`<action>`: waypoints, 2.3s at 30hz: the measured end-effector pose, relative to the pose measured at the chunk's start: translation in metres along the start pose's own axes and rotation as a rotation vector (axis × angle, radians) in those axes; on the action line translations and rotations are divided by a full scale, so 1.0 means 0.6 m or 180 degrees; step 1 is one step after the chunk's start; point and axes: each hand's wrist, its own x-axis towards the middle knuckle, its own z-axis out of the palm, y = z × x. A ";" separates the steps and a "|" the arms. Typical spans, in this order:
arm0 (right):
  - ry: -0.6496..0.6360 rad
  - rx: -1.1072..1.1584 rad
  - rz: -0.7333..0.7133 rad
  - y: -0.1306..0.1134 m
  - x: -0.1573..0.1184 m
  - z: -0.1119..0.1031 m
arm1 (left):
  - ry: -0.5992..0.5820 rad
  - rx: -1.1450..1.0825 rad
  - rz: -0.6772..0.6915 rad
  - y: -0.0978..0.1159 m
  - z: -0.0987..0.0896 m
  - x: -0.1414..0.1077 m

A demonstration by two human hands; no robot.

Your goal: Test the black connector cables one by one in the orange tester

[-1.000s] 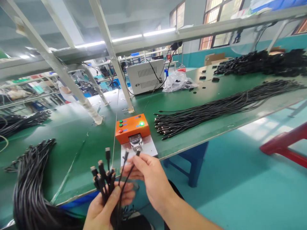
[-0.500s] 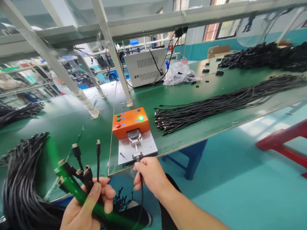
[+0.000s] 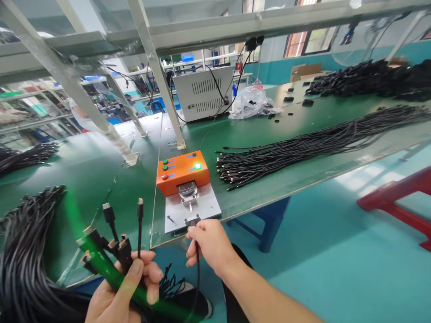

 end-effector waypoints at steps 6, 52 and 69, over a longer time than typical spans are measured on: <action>0.0002 0.0015 -0.0019 0.001 0.004 0.001 | -0.0013 -0.0468 -0.0293 0.003 -0.005 0.005; -0.0126 0.0272 -0.0233 0.015 -0.022 -0.007 | -0.0246 0.0202 -0.0148 -0.007 -0.016 -0.003; -0.0124 0.0416 -0.0185 0.016 -0.011 0.001 | -0.0273 0.0300 -0.0155 -0.012 -0.012 0.000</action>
